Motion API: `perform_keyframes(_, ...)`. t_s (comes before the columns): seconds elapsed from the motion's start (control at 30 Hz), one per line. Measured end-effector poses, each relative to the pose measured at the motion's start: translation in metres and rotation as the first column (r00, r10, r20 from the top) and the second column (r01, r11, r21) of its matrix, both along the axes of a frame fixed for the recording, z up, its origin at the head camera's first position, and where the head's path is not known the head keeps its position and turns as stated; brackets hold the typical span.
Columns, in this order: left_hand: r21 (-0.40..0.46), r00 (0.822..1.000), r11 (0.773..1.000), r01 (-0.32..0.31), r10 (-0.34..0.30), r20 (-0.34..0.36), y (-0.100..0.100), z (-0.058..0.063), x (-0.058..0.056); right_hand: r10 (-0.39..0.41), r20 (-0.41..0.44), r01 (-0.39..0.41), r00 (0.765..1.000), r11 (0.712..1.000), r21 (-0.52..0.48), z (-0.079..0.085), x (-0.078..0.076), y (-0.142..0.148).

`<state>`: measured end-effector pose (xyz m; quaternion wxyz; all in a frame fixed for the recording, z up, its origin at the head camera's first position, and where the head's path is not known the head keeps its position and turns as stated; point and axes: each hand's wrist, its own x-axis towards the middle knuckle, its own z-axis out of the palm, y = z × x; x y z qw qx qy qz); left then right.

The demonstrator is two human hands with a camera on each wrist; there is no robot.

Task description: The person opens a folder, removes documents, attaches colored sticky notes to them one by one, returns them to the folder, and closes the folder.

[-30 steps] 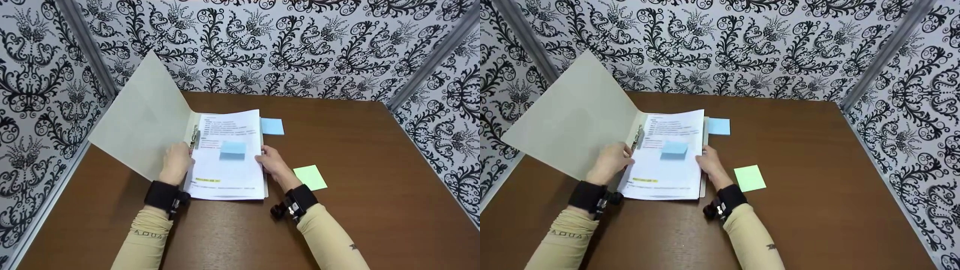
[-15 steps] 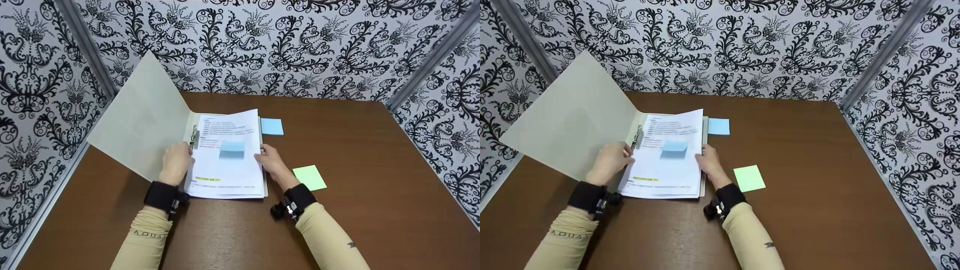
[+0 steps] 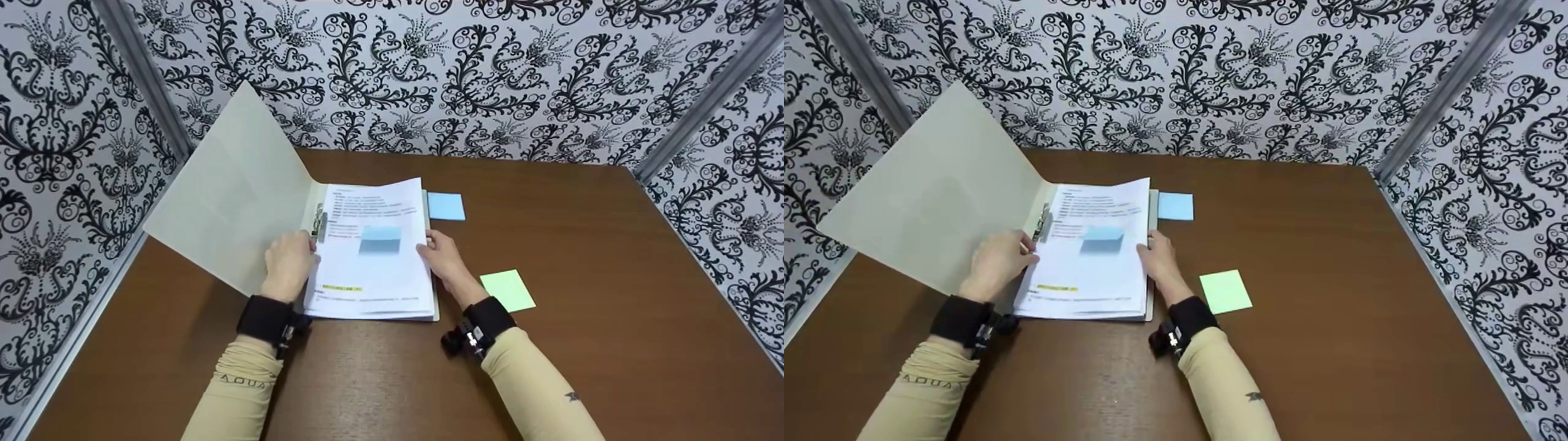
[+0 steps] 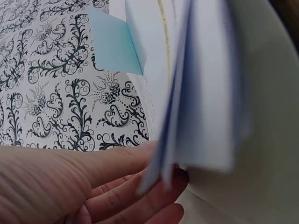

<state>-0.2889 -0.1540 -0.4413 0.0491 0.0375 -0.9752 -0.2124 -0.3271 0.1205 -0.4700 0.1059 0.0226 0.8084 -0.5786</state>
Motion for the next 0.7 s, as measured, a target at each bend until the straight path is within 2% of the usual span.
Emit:
perform_keyframes(0.27, -0.004, 1.000, 1.000, -0.004, 0.004, -0.010, -0.0003, -0.0034, -0.0023, 0.052, -0.017, -0.051, 0.998, 0.997, 0.057, 0.0015, 0.0009, 0.0035)
perform_keyframes(0.37, -0.002, 0.999, 1.000, -0.013, 0.013, -0.035, -0.0001, -0.0045, -0.0015, 0.058, -0.061, -0.048, 0.996, 0.986, 0.160, 0.0038, 0.0017, 0.0040)
perform_keyframes(0.43, 0.001, 0.998, 1.000, -0.018, 0.018, -0.061, 0.0004, -0.0052, -0.0006, 0.076, -0.106, -0.047, 0.991, 0.967, 0.251, 0.0058, 0.0028, 0.0038)
perform_keyframes(0.53, 0.003, 0.995, 1.000, -0.024, 0.024, -0.096, 0.0011, -0.0064, 0.0008, 0.130, -0.178, -0.049, 0.975, 0.915, 0.402, 0.0081, 0.0051, 0.0030)
perform_keyframes(0.63, -0.004, 0.994, 1.000, -0.028, 0.027, -0.110, 0.0016, -0.0070, 0.0009, 0.185, -0.203, -0.068, 0.962, 0.876, 0.477, 0.0093, 0.0073, 0.0018)
perform_keyframes(0.7, -0.005, 0.993, 0.999, -0.032, 0.031, -0.110, 0.0018, -0.0072, 0.0005, 0.209, -0.206, -0.080, 0.956, 0.861, 0.502, 0.0097, 0.0089, 0.0012)
